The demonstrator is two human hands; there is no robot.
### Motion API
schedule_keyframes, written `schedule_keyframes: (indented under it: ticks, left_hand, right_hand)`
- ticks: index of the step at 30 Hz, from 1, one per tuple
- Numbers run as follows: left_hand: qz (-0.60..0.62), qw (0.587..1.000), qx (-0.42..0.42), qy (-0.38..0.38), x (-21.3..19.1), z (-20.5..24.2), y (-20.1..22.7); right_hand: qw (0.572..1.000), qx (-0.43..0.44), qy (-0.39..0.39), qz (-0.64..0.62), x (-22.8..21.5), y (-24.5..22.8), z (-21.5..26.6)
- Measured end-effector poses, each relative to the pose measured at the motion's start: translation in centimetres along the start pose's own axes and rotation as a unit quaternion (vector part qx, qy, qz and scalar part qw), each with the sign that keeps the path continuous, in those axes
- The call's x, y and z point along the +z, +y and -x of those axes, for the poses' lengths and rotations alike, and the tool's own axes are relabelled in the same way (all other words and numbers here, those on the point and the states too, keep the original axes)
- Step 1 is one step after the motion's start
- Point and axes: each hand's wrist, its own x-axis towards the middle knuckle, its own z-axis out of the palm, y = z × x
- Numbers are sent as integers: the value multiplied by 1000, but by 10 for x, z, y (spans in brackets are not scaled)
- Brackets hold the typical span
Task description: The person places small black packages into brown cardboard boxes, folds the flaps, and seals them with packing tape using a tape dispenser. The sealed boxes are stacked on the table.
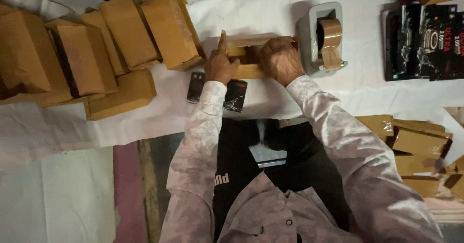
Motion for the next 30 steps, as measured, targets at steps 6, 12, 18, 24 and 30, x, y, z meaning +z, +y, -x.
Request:
schedule_keyframes:
  ticks: [6, 12, 18, 24, 30]
  left_hand:
    - [22, 974, 132, 181, 34, -4, -21]
    - [-95, 978, 186, -21, 25, -23, -30]
    - [-63, 980, 108, -153, 5, -23, -1]
    - [-95, 980, 138, -107, 4, -22, 12]
    - [-80, 983, 92, -136, 0, -17, 17]
  right_hand:
    - [972, -128, 199, 6, 9, 9, -17]
    - [992, -67, 35, -103, -19, 12, -23]
    - [999, 6, 10, -42, -17, 8, -7]
    - [946, 91, 224, -213, 42, -54, 71]
    - [973, -130, 149, -118, 83, -135, 55]
